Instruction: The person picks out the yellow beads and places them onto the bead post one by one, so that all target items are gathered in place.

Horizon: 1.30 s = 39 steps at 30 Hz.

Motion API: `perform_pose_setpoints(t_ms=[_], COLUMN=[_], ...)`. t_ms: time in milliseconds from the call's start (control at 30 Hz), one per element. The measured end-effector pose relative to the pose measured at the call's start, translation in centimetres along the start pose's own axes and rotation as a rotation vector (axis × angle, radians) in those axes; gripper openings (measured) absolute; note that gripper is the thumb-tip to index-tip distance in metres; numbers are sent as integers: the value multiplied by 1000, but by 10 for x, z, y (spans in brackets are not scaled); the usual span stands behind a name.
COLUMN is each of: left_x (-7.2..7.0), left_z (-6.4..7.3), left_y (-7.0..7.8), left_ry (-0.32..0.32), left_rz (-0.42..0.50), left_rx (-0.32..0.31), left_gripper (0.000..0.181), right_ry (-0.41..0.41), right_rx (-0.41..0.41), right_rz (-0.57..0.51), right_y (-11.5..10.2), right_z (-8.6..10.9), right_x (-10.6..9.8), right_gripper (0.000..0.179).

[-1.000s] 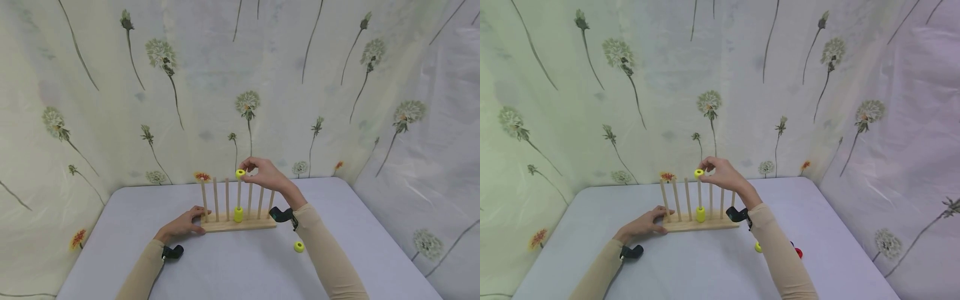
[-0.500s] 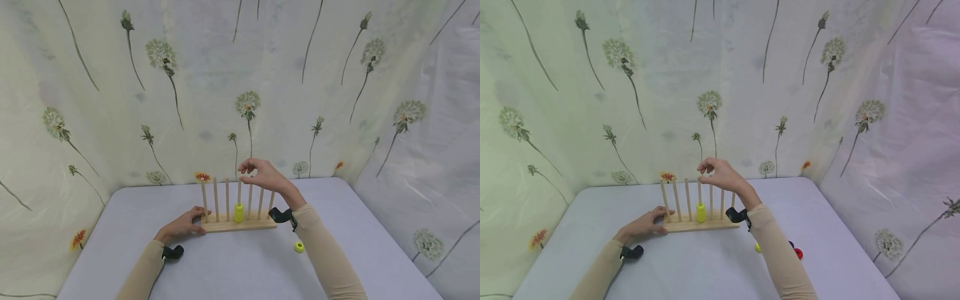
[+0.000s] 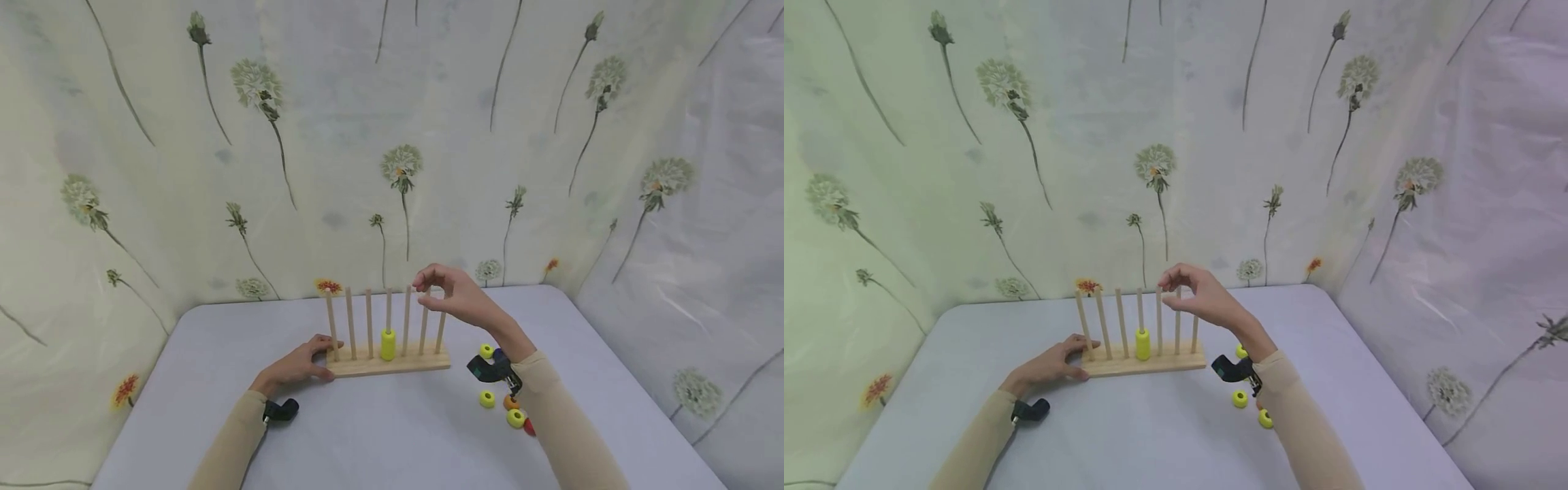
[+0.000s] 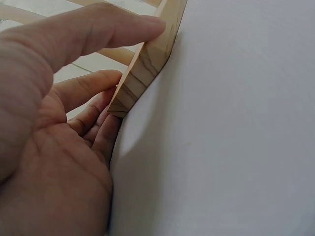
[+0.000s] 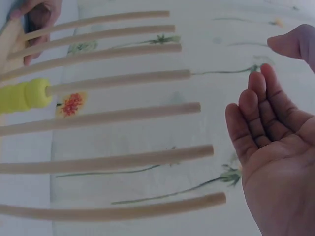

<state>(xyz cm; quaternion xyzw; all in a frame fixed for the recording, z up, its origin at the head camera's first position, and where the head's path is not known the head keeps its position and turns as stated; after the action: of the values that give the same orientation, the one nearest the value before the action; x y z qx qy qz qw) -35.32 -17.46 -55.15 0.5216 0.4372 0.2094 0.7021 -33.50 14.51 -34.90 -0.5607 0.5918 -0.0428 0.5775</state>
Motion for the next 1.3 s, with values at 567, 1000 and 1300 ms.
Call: perform_pose_setpoints(t_ms=[567, 1000, 1300], left_x=[1, 2, 3], left_z=[0, -1, -1], left_y=[-1, -4, -2], left_ry=[10, 16, 16], left_rz=[-6, 17, 22], left_rx=[-22, -44, -28], left_gripper=[68, 68, 67], right_ry=[-36, -98, -105], right_rx=[330, 565, 616], right_rz=[114, -94, -19], right_y=[87, 110, 105], right_z=[166, 256, 267], right_x=[-9, 17, 22], right_gripper=[24, 31, 30])
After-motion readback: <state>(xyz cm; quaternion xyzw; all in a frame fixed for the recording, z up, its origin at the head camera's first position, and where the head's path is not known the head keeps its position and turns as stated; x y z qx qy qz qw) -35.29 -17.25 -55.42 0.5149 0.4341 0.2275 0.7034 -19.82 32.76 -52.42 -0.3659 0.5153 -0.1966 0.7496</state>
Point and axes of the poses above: each hand's wrist, its own z-axis away from the middle knuckle, its own x-axis out of the palm, y = z × x, the point moved 4 cm from there along -z, towards the middle knuckle, and after that the axes turned 8 degrees about z, right-handed, at the moved point
